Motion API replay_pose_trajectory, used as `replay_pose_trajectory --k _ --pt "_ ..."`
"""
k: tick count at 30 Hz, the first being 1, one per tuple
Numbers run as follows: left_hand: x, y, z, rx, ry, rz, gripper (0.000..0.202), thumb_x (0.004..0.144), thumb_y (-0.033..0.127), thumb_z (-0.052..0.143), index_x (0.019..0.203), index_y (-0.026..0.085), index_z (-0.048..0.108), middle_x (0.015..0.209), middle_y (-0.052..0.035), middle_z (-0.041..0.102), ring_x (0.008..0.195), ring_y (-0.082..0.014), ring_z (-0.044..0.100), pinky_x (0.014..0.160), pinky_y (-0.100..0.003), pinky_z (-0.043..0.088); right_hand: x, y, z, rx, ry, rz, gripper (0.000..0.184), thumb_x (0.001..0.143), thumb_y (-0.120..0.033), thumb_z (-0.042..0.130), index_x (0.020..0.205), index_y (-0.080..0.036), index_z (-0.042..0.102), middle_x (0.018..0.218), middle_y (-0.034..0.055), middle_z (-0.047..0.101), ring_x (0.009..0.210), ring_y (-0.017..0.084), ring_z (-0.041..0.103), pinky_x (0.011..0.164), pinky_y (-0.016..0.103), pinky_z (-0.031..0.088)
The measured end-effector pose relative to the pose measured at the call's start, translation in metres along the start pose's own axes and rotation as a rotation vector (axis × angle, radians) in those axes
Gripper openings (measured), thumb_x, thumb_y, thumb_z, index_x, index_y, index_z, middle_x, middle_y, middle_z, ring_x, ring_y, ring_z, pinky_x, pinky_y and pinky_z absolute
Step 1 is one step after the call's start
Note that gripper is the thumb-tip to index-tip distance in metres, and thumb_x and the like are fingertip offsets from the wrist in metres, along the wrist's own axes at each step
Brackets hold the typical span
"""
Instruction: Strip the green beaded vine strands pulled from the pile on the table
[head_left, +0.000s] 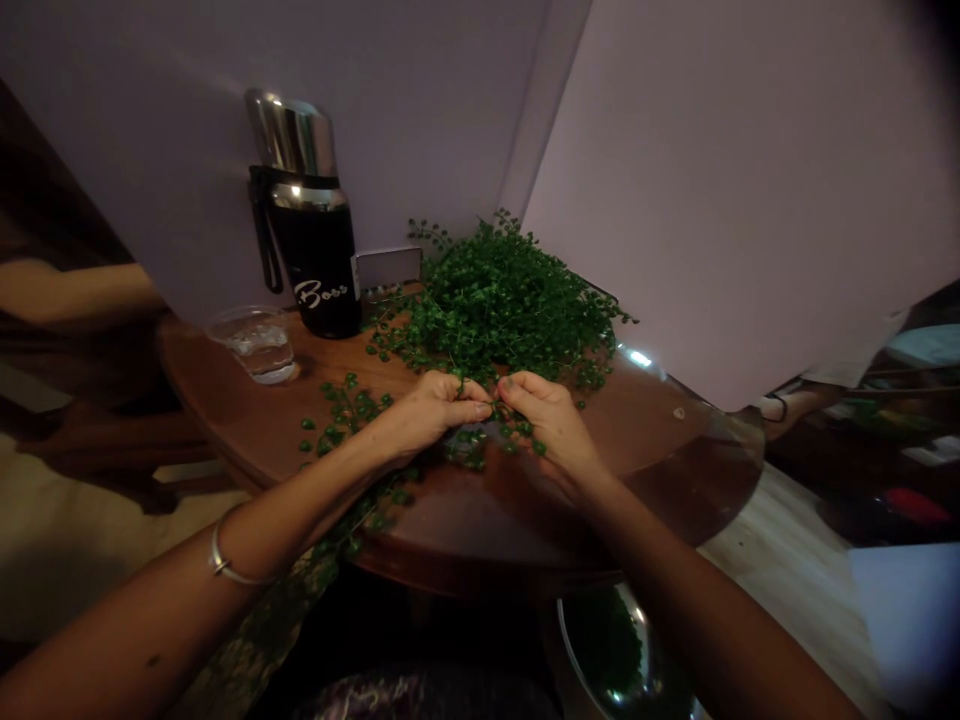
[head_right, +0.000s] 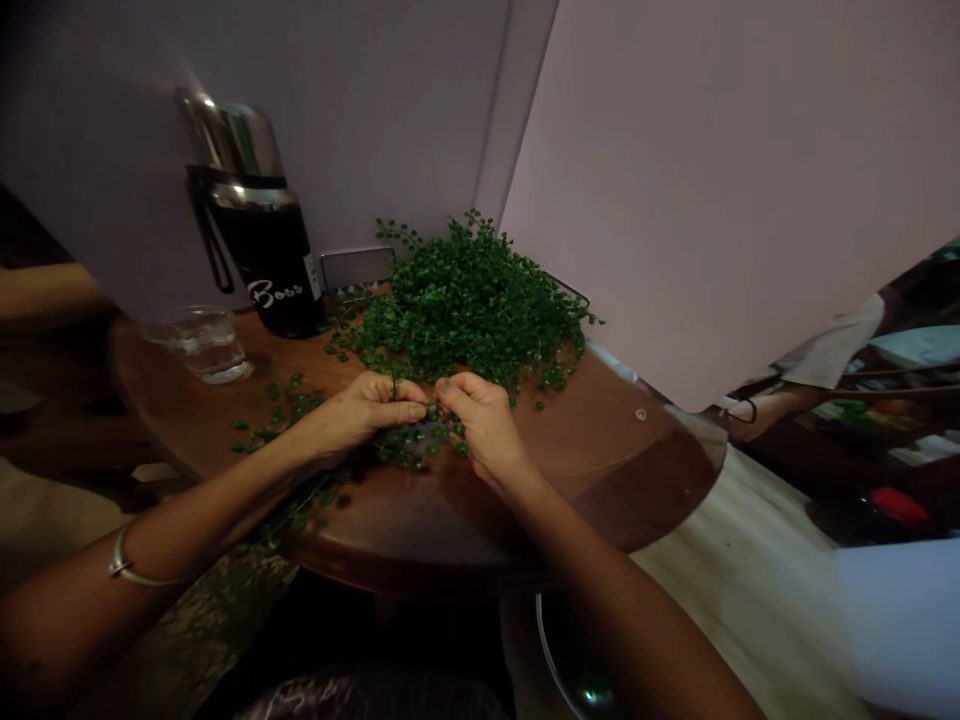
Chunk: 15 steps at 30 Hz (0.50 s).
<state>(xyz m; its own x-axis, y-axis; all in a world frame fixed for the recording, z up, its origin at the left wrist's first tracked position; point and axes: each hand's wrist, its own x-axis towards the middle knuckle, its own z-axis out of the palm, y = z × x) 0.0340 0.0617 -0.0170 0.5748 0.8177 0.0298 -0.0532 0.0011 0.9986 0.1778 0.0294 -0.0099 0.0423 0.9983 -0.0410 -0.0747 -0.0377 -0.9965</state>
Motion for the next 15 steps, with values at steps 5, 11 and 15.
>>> replay_pose_trajectory --k 5,11,15 --pt "-0.008 0.004 -0.001 0.045 -0.029 -0.041 0.015 0.059 0.025 0.064 0.061 0.011 0.060 0.053 0.0031 0.048 0.051 -0.0066 0.037 0.050 -0.021 0.025 0.018 -0.008 -0.033 0.235 0.133 -0.028 0.021 0.062 -0.024 0.067 0.064 -0.015 0.048 0.052 -0.0065 0.039 0.038 0.000 0.026 0.032 0.012 0.013" --pt "-0.003 0.004 -0.001 0.132 0.036 -0.020 0.017 0.062 0.027 0.061 0.059 0.011 0.056 0.048 0.0049 0.041 0.047 -0.0057 0.032 0.048 -0.021 0.022 0.020 -0.007 -0.047 0.217 -0.001 0.044 0.019 0.064 -0.023 0.066 0.074 -0.013 0.054 0.067 -0.0004 0.051 0.043 0.001 0.035 0.032 0.011 0.013" --pt "-0.002 0.001 -0.002 0.180 0.000 -0.021 0.019 0.066 0.027 0.059 0.058 0.011 0.055 0.048 0.0051 0.040 0.047 -0.0056 0.031 0.047 -0.021 0.022 0.011 -0.002 -0.032 0.039 -0.140 0.110 0.029 0.070 -0.041 0.063 0.076 -0.013 0.057 0.067 0.0001 0.050 0.042 0.001 0.033 0.033 0.013 0.011"
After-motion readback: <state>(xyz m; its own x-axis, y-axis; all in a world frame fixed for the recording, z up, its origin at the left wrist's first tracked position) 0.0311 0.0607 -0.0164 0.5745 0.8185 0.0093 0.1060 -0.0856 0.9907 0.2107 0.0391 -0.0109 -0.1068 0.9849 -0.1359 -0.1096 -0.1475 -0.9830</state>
